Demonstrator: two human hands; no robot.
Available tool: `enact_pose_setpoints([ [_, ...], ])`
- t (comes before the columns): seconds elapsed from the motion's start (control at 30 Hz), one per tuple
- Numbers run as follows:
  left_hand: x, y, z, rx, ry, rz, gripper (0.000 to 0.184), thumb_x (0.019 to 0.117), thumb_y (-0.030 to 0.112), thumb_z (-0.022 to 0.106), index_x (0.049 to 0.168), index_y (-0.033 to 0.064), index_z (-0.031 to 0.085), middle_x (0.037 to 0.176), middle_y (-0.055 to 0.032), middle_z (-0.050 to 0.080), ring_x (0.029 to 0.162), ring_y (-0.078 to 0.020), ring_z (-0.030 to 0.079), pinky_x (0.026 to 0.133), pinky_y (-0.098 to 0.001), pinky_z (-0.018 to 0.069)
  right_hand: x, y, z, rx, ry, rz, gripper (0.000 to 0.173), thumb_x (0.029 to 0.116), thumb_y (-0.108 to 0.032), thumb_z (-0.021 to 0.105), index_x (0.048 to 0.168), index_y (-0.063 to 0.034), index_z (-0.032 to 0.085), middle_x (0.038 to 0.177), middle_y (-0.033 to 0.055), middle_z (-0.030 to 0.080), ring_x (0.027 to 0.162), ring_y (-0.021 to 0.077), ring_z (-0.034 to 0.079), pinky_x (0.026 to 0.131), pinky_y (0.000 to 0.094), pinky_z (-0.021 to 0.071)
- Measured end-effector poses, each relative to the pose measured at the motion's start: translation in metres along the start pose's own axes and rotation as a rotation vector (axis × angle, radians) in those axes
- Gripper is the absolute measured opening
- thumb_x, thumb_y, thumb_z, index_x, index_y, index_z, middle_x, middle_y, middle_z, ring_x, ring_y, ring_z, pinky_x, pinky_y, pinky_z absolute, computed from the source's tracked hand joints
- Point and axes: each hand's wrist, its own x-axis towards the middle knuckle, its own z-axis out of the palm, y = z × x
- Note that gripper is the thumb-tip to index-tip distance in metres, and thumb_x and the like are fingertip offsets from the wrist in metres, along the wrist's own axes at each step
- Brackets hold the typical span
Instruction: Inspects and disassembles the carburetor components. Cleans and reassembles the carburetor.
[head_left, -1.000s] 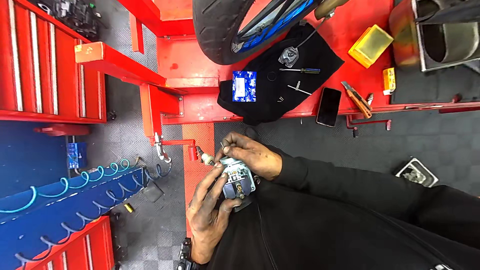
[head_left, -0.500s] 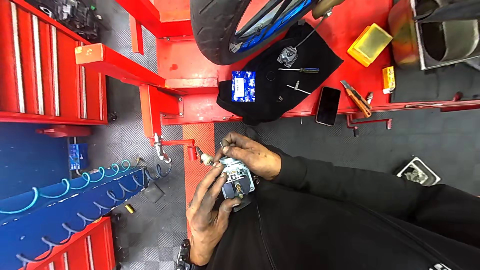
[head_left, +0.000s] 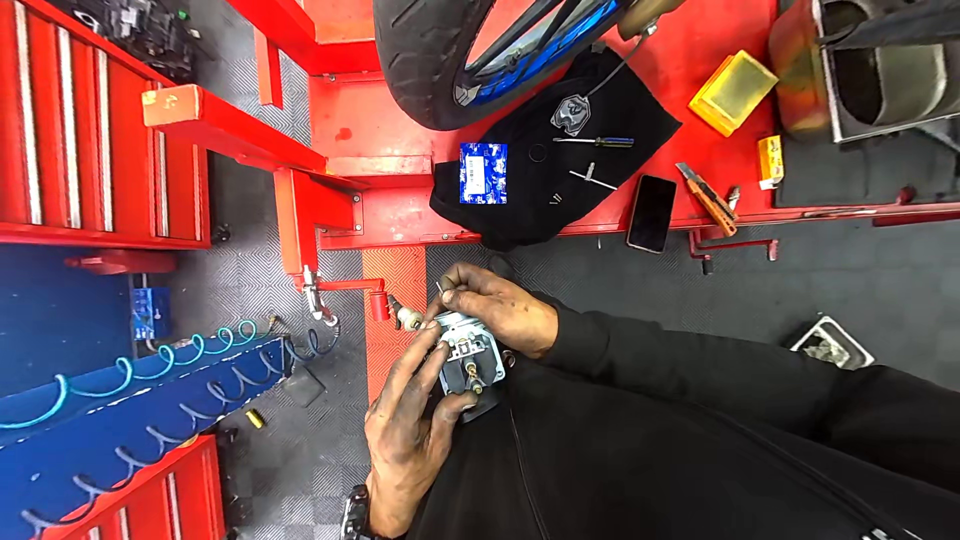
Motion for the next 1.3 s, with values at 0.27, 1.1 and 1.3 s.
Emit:
enact_pose_setpoints([
  [0.27,0.001,-0.006,0.005,-0.116,0.030,-0.063,0.042,0.0948,0.034,0.073,0.127,0.0070,0.070,0.140,-0.0130,0.062,0.131,-0.0321,0.059,0.107,-0.0471,0.0558,0.003,0.001,-0.005,-0.021,0.005,-0.004,0.017,0.1091,-0.016,0.041,0.113,-0.0037,0.052,0.102,0.0133,0.073,0.086,0.0185,0.071,0.074,0.0335,0.0579],
  [1.1,0.002,-0.017,0.020,-0.338,0.026,-0.160,0.046,0.0914,0.039,0.076,0.124,0.0074,0.072,0.136,-0.0145,0.065,0.124,-0.0318,0.063,0.101,-0.0425,0.0580,0.009,-0.034,-0.072,-0.613,-0.551,-0.240,0.008,0.0867,-0.008,0.067,0.091,-0.0013,0.069,0.101,0.0094,0.063,0.086,0.0131,0.061,0.067,0.0275,0.0519],
  [1.3,0.002,-0.018,0.023,-0.317,0.041,-0.158,0.048,0.0913,0.042,0.076,0.123,0.0064,0.072,0.134,-0.0147,0.066,0.123,-0.0317,0.064,0.101,-0.0429,0.0580,0.004,-0.054,-0.063,-0.910,-0.536,-0.247,0.013,0.0896,-0.017,0.069,0.082,-0.0074,0.067,0.088,0.0032,0.061,0.077,0.0092,0.058,0.065,0.0274,0.0467],
])
